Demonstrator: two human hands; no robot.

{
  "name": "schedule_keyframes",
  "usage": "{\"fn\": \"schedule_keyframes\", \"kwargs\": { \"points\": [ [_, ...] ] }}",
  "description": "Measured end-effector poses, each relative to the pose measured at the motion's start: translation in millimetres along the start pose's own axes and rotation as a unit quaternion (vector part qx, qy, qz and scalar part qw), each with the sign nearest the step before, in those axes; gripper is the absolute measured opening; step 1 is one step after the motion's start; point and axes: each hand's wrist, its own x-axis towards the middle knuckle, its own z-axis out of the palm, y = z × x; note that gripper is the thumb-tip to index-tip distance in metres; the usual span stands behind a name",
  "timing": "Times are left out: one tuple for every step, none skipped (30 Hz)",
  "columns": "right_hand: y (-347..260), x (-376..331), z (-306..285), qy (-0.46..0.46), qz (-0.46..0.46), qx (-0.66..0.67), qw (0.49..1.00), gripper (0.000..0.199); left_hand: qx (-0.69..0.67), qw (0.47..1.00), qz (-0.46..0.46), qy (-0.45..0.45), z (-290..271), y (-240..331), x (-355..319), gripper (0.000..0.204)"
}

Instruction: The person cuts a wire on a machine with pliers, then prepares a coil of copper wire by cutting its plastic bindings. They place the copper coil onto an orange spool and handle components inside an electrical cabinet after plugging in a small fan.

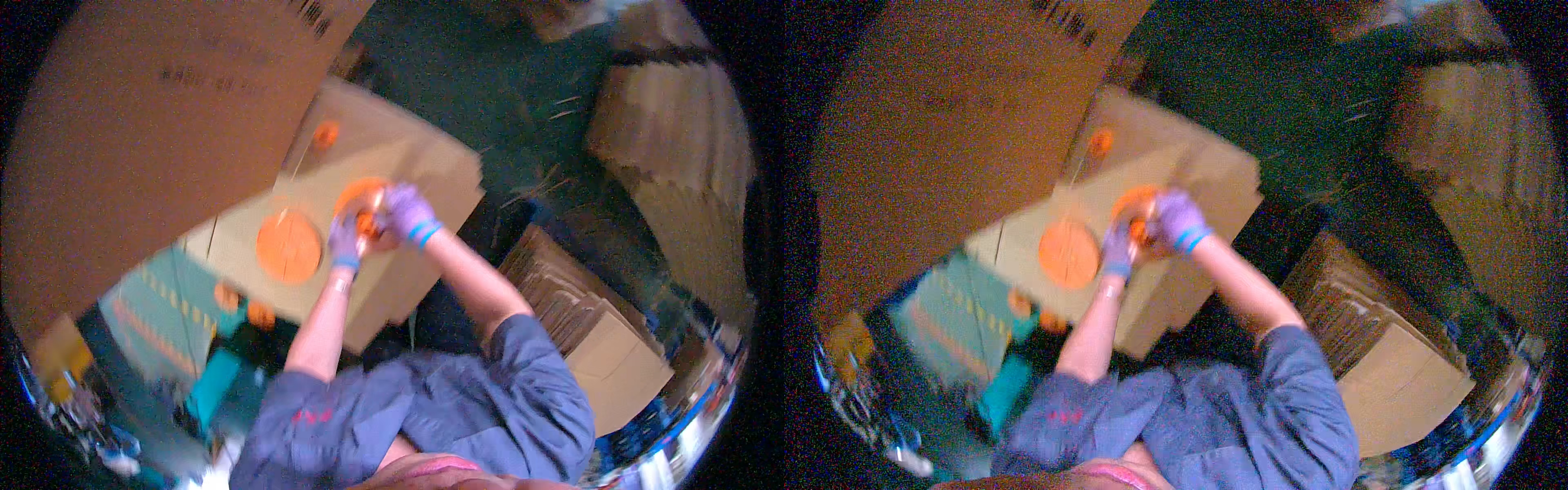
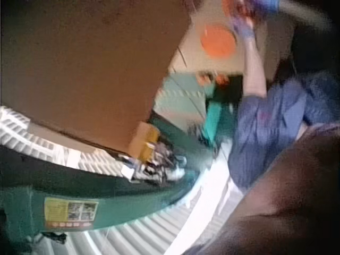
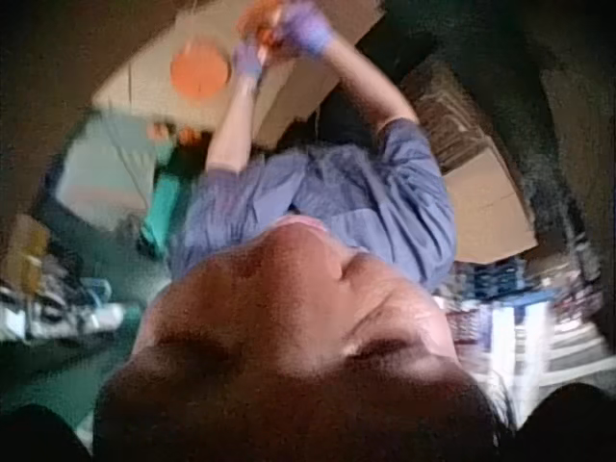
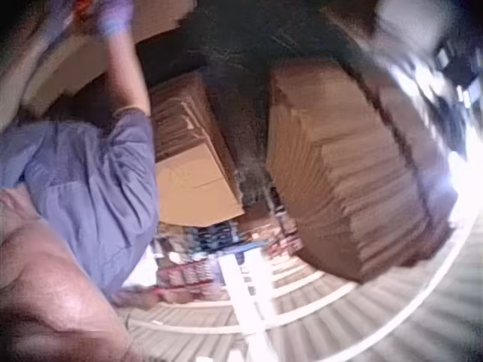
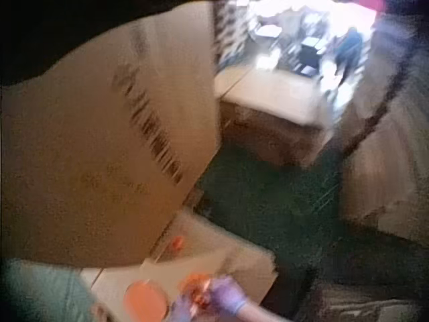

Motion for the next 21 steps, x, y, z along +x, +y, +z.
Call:
{"fn": "schedule_keyframes", "kwargs": {
  "points": [
    [6, 0, 7, 0.010, 0.002, 0.001, 1.000, 0.020, -0.029, 0.996, -0.061, -0.053, -19, 29, 6, 0.040],
    [21, -4, 45, 0.057, 0.039, 0.052, 0.996, 0.018, -0.208, 0.973, -0.088, -0.049, -14, 30, 6, 0.039],
    [14, -6, 57, 0.077, -0.015, -0.011, 0.997, 0.018, -0.396, 0.894, -0.207, -0.010, 27, -2, -13, 0.043],
    [3, -15, 54, 0.022, 0.035, -0.042, 0.998, 0.029, -0.373, 0.897, -0.237, -0.025, -14, 23, -21, 0.050],
    [-2, -21, 70, 0.024, 0.063, -0.020, 0.998, 0.046, -0.235, 0.951, -0.198, -0.003, 20, -9, -47, 0.055],
    [-3, -25, 66, -0.029, 0.072, -0.033, 0.996, 0.058, -0.342, 0.889, -0.306, -0.015, -22, 27, -39, 0.060],
    [-10, -22, 57, -0.013, 0.099, 0.000, 0.995, 0.059, -0.345, 0.880, -0.327, -0.015, -40, 38, -35, 0.060],
    [-12, -24, 60, -0.012, 0.101, -0.003, 0.995, 0.058, -0.328, 0.884, -0.331, -0.024, -46, 42, -34, 0.060],
    [-9, -24, 62, -0.013, 0.094, -0.008, 0.995, 0.058, -0.312, 0.887, -0.339, -0.037, -52, 47, -32, 0.061],
    [-8, -24, 61, -0.017, 0.089, -0.009, 0.996, 0.058, -0.303, 0.888, -0.343, -0.045, -56, 49, -32, 0.061],
    [-7, -25, 61, 0.020, 0.107, 0.050, 0.993, 0.059, -0.303, 0.886, -0.347, -0.050, -62, 54, -29, 0.061],
    [-2, -24, 58, 0.024, 0.109, 0.047, 0.993, 0.059, -0.323, 0.885, -0.335, -0.032, -57, 54, -26, 0.061],
    [-7, -26, 55, 0.021, 0.109, 0.050, 0.993, 0.059, -0.340, 0.881, -0.329, -0.015, -54, 51, -30, 0.060],
    [-12, -28, 50, 0.017, 0.108, 0.050, 0.993, 0.059, -0.358, 0.876, -0.324, 0.002, -50, 49, -33, 0.059],
    [-15, -29, 44, 0.009, 0.122, 0.044, 0.992, 0.060, -0.397, 0.866, -0.301, 0.035, -44, 51, -33, 0.057],
    [-13, -29, 46, 0.018, 0.116, 0.025, 0.993, 0.059, -0.401, 0.873, -0.274, 0.045, -28, 42, -32, 0.055],
    [-14, -30, 53, 0.017, 0.107, 0.010, 0.994, 0.059, -0.401, 0.878, -0.256, 0.053, -7, 28, -35, 0.054],
    [-12, -30, 59, 0.014, 0.098, -0.006, 0.995, 0.058, -0.402, 0.882, -0.239, 0.060, 11, 13, -48, 0.053],
    [-29, -41, 5, -0.063, 0.071, 0.011, 0.995, 0.054, -0.413, 0.878, -0.244, 0.002, -7, 17, -56, 0.046],
    [-49, -48, -48, -0.140, 0.037, 0.025, 0.989, 0.049, -0.244, 0.946, -0.210, -0.039, -10, 17, -58, 0.042],
    [2, -27, 96, 0.018, 0.060, 0.027, 0.998, 0.040, -0.158, 0.979, -0.127, -0.032, -14, 22, -61, 0.043]
  ]
}}
